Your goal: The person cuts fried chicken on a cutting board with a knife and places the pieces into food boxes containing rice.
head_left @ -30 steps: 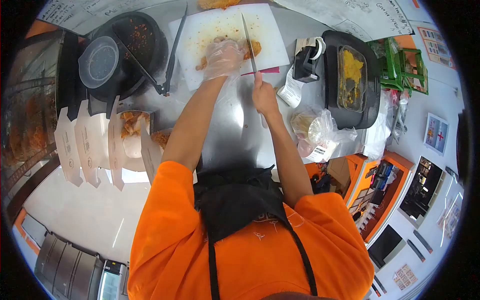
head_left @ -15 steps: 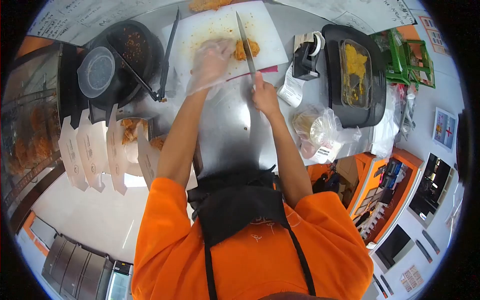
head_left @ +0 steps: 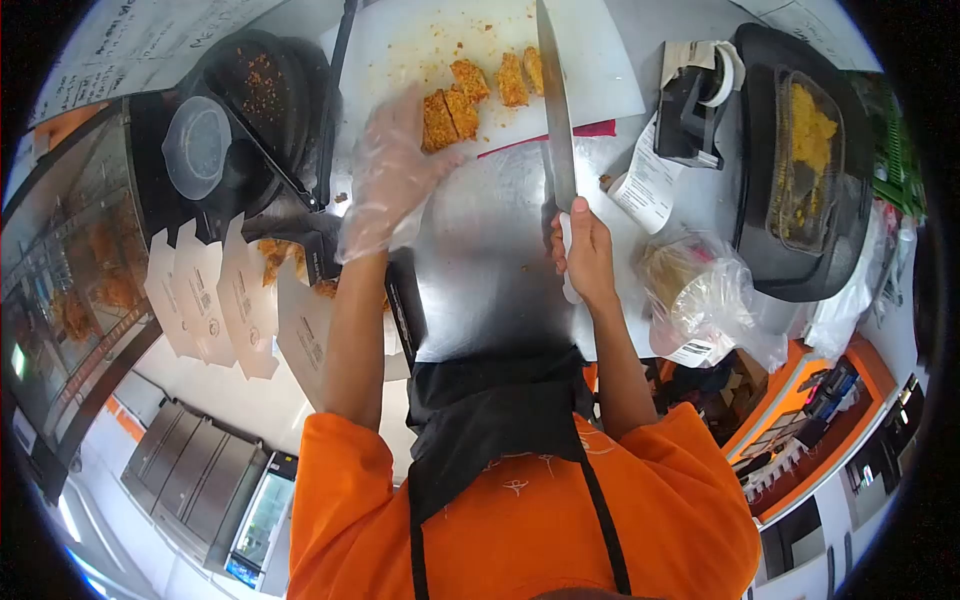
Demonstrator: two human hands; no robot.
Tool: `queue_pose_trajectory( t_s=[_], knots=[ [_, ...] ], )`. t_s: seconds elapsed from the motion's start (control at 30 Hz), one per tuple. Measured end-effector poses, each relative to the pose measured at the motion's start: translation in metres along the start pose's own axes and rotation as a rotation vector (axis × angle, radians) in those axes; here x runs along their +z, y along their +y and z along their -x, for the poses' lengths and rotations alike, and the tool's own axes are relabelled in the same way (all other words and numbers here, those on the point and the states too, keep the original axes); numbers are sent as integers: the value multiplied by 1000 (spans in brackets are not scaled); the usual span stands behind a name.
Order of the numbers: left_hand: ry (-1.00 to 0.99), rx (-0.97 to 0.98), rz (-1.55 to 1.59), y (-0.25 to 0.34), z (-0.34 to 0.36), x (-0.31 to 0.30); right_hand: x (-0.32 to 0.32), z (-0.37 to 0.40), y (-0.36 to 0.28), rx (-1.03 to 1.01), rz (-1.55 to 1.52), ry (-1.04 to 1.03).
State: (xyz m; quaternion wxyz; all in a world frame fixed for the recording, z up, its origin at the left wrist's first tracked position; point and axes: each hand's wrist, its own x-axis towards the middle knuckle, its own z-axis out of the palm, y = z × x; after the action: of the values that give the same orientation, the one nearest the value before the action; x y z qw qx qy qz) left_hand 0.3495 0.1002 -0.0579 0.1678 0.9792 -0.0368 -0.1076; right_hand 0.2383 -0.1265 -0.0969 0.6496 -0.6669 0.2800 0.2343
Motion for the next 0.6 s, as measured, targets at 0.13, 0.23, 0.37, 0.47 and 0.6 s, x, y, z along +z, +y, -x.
queue_pose_trajectory(
  t_s=[0.13, 0.23, 0.37, 0.47, 0.6],
  knots=[
    [-86, 42, 39, -15, -18, -3, -6, -7, 4, 42, -16, -41],
    [56, -11, 169, -31, -15, 9, -13, -8, 7, 48, -31, -64],
    [68, -88, 565, -47, -7, 21, -15, -11, 10, 27, -42, -70],
    [53, -196, 748, -40, -4, 22, -14, -15, 13, 31, -56, -76],
    [59, -198, 963, -38, -2, 21, -13, -15, 9, 67, -98, -53]
  ],
)
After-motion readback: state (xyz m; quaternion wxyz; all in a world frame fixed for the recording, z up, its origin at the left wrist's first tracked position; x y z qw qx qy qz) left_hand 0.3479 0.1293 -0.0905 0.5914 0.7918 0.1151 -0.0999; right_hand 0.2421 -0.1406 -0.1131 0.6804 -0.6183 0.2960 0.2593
